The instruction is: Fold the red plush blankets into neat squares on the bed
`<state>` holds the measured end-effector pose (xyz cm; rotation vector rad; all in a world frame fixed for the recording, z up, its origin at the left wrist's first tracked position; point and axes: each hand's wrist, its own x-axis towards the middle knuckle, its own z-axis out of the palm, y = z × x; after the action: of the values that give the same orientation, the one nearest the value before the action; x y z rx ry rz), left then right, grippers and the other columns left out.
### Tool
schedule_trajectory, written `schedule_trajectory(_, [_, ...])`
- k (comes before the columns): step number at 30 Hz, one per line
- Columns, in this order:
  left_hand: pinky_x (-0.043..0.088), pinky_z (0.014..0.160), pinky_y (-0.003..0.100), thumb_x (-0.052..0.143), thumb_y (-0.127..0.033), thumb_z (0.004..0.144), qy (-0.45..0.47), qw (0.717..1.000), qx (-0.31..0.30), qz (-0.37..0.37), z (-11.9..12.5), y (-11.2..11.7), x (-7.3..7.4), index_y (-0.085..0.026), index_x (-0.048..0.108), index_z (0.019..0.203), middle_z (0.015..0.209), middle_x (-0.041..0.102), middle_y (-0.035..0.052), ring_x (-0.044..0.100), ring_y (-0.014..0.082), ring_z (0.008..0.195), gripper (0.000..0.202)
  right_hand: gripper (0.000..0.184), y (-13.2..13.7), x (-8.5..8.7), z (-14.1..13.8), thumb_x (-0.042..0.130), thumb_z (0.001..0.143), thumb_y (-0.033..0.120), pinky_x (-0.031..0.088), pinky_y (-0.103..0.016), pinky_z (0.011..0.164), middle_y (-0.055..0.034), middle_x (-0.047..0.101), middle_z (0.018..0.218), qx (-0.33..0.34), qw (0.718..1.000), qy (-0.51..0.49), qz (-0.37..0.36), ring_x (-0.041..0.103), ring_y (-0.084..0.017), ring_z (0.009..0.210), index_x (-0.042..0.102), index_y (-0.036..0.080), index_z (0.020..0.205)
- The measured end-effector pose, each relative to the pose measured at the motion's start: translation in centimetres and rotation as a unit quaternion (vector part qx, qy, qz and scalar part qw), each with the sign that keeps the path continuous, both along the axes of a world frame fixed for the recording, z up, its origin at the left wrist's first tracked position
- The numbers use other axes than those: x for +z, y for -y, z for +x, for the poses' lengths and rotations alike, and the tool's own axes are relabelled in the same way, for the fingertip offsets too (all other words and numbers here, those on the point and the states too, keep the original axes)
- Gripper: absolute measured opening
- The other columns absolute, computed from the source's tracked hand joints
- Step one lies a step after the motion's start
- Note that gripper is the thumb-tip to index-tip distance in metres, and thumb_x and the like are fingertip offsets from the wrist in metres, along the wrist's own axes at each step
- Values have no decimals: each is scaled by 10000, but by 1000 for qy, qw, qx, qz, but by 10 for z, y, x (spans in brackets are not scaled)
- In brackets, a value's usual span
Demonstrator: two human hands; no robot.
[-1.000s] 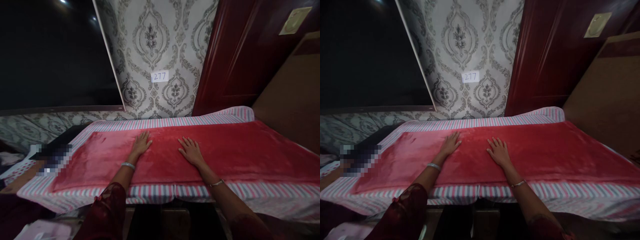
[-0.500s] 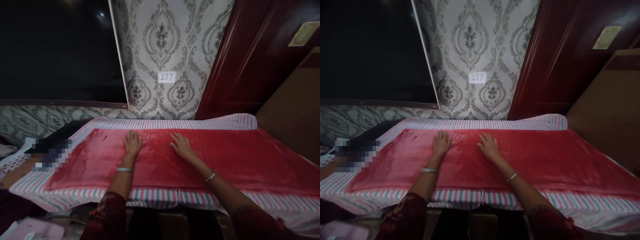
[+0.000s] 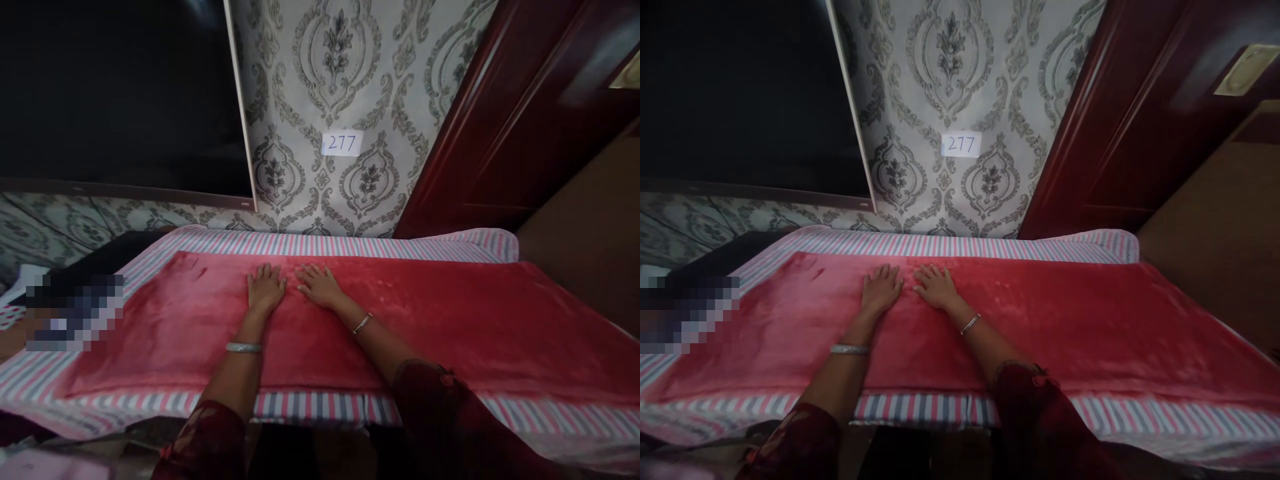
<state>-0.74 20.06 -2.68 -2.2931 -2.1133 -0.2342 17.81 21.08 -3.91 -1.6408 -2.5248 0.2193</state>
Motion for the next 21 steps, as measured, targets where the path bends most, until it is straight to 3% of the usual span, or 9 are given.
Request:
schedule_trajectory(3, [260,1215,598,291,-391,1034,1,1000,0,-10,0,0,2,-167,439,1543,1646,373,170,312,302,1532,575,596,-5,-1,51,285,1067,531,167,-580,1251,-45,230,1713,-69,997,32,6,183,-285,1582,353,304,1613])
schedule_trajectory(7, [258,1218,599,281,-392,1033,-5,1000,6,-20,1,-1,6,-166,422,1554,1657,355,165,292,298,1544,585,600,0,-5,146,258,1061,510,205,-615,1231,-54,234,1712,-186,981,58,-2,221,-297,1571,325,310,1623])
schedule_trajectory(11, [269,1215,586,256,-381,1031,-21,999,6,-25,1,-2,11,-160,412,1560,1659,353,162,300,294,1540,594,609,21,-11,250,241,1052,505,238,-637,1209,-40,227,1716,-290,954,79,-12,218,-304,1570,298,324,1631])
schedule_trajectory(14, [279,1204,597,224,-367,1028,-35,999,3,-30,0,-4,13,-139,395,1565,1660,341,180,296,301,1542,608,614,45,-14,314,231,1046,511,251,-644,1199,-42,239,1714,-345,935,83,-11,226,-305,1568,295,335,1630])
schedule_trajectory(17, [289,1192,615,168,-371,1026,-40,999,-2,-28,-1,-7,15,-106,390,1559,1653,343,201,298,315,1539,635,607,67,-14,348,220,1049,495,251,-630,1201,-56,251,1709,-376,923,75,-1,246,-301,1561,313,329,1625])
schedule_trajectory(21, [338,1158,624,129,-387,1017,-28,999,-22,20,-3,-12,12,-108,443,1517,1615,419,191,358,311,1508,653,587,77,-12,353,240,1060,465,239,-577,1218,-59,278,1700,-390,918,56,33,248,-283,1559,377,290,1603])
